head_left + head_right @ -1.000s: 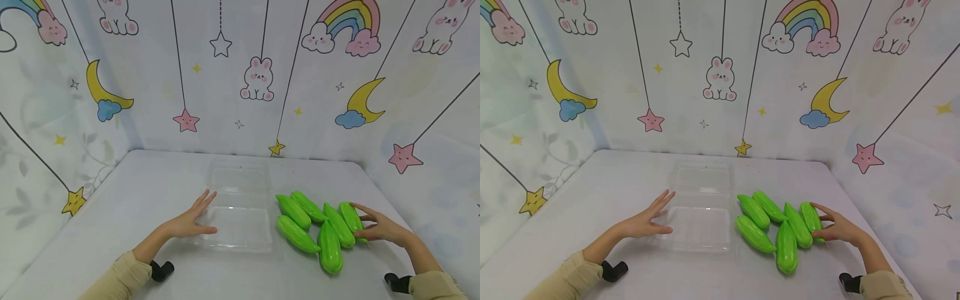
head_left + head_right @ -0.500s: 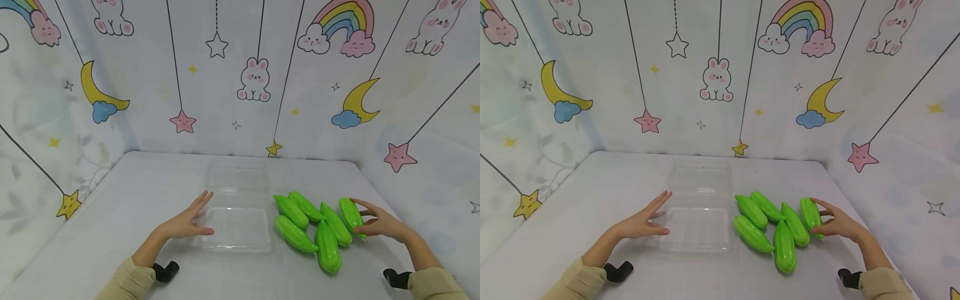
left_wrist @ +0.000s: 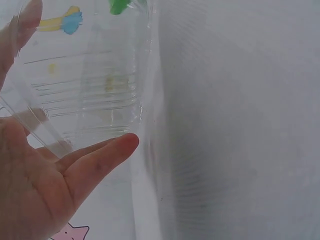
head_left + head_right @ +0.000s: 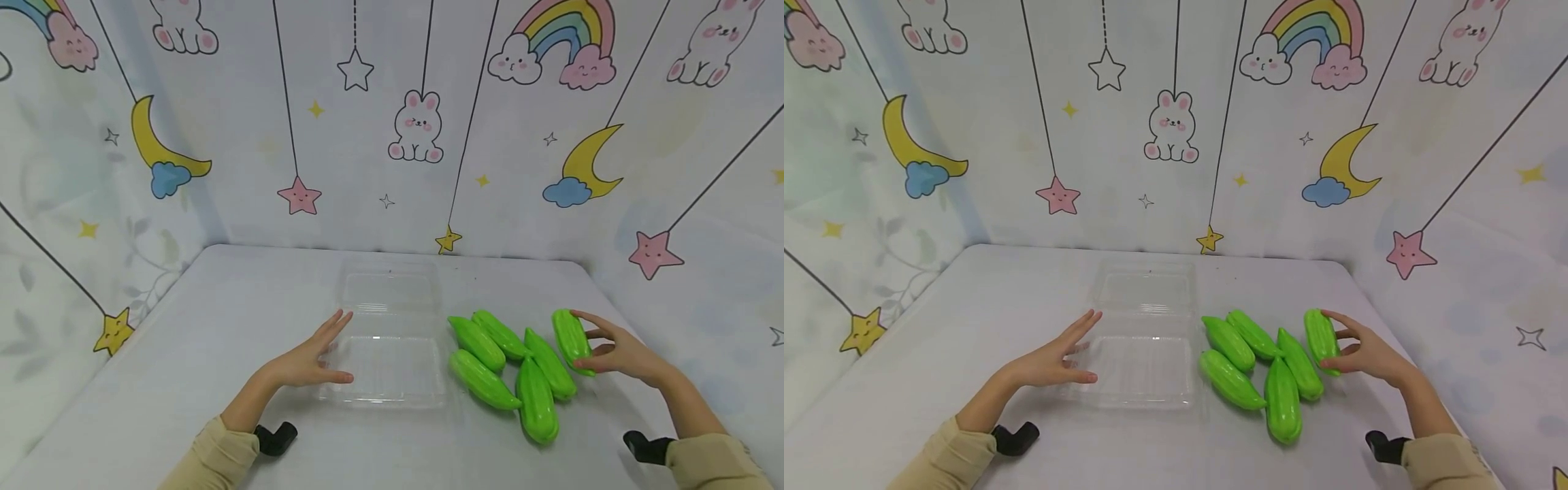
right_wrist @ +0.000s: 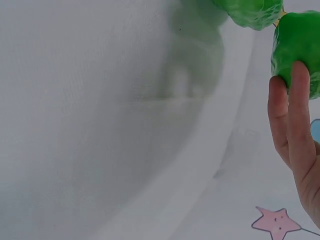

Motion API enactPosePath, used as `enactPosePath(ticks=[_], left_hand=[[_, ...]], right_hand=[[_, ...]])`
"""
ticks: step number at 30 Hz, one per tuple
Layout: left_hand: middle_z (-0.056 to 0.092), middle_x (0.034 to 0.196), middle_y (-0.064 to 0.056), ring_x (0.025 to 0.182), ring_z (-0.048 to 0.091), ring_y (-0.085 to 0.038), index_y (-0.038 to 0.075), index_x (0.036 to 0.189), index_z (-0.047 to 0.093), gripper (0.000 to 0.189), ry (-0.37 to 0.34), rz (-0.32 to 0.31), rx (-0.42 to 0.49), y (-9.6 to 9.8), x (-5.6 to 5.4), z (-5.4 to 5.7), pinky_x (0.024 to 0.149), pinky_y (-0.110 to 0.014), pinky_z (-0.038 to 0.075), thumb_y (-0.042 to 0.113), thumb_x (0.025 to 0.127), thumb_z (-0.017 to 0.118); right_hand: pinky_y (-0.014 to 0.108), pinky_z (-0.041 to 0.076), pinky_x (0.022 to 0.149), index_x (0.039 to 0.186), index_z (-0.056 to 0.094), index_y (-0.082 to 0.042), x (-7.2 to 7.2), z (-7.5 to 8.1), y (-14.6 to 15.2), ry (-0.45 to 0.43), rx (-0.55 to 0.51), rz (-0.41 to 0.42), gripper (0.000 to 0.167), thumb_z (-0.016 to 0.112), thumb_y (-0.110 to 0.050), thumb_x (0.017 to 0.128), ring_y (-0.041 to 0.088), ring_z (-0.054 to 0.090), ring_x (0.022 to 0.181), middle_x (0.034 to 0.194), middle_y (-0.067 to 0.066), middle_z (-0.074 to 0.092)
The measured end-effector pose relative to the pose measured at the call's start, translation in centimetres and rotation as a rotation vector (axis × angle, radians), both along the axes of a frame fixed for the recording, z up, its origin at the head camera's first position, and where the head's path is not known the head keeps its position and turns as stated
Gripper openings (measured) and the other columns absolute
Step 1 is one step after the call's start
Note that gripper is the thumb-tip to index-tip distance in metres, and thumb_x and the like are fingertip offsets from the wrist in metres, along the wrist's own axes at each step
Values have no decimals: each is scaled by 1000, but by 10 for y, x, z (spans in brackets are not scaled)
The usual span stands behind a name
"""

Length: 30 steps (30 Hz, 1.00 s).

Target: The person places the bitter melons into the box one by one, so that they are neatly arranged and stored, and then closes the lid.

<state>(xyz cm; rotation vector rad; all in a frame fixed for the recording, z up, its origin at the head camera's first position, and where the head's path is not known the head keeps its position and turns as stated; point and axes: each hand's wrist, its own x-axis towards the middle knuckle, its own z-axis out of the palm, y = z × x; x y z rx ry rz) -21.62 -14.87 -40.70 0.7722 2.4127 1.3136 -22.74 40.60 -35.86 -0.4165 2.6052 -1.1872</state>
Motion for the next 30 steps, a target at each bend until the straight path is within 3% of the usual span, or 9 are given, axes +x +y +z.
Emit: enactPosePath(ticks=[10, 21, 30], left_hand=[[-19, 150, -4, 127, 26, -49, 31, 147, -1, 101, -24, 2, 3, 1, 1, 2, 96, -52, 37, 33, 79, 73], [-17, 151, -3, 125, 34, -45, 33, 147, 1, 102, 55, 25, -6, -1, 0, -1, 98, -51, 35, 36, 76, 74], [-16, 151, -5, 126, 31, -46, 33, 147, 1, 102, 45, 12, 24, -1, -2, -1, 99, -51, 34, 32, 76, 75]], right_hand=[[33, 53, 65, 146, 18, -14, 1, 11, -22, 46, 11, 11, 85, 71, -13, 80, 17, 60, 87, 131, 34, 32], [34, 52, 64, 145, 22, -14, 0, 20, -52, 85, 55, 16, 85, 73, -19, 78, 28, 58, 88, 128, 31, 36], [34, 51, 63, 145, 22, -13, 2, 25, -74, 102, 47, 28, 86, 74, -19, 77, 27, 59, 88, 127, 33, 38]])
